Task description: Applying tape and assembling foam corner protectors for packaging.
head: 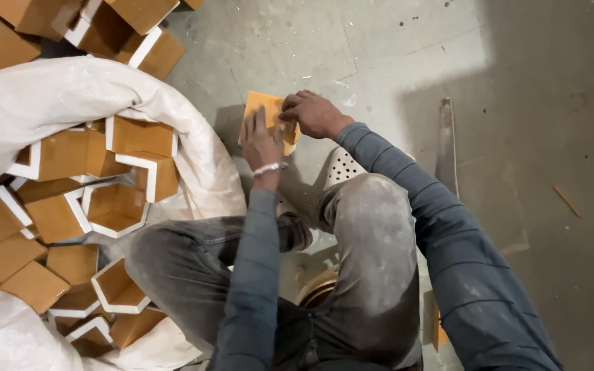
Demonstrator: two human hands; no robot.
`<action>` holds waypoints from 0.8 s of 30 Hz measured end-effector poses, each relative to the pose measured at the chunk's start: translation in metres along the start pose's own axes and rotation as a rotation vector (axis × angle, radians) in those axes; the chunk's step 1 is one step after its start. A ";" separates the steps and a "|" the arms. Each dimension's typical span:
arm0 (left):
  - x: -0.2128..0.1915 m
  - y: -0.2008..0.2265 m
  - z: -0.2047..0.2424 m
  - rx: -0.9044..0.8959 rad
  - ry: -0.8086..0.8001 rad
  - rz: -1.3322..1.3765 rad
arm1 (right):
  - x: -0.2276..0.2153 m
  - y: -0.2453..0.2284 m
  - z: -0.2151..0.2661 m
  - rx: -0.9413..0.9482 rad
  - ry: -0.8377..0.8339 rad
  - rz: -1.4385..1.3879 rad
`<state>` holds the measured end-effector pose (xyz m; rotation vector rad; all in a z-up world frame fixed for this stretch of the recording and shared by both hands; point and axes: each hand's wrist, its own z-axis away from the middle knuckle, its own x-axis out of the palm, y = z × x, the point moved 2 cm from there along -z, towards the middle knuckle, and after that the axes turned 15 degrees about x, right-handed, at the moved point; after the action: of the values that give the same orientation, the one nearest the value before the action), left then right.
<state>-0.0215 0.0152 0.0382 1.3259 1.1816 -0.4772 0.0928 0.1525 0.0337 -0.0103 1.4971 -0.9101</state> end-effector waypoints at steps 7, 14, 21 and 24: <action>0.050 -0.039 0.008 -0.014 -0.216 -0.082 | 0.017 0.034 0.019 0.189 0.008 -0.436; 0.053 -0.036 0.011 -0.036 -0.220 -0.112 | 0.094 0.043 0.044 0.589 -0.090 -1.736; 0.075 -0.045 0.009 -0.011 -0.188 -0.191 | 0.065 -0.009 0.019 0.489 -0.370 -1.751; 0.055 -0.042 0.007 -0.004 -0.280 -0.098 | 0.094 0.027 0.022 0.614 -0.355 -1.453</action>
<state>-0.0325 0.0161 -0.0307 1.1576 1.0163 -0.7067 0.1082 0.1108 -0.0560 -0.8466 0.6388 -2.3264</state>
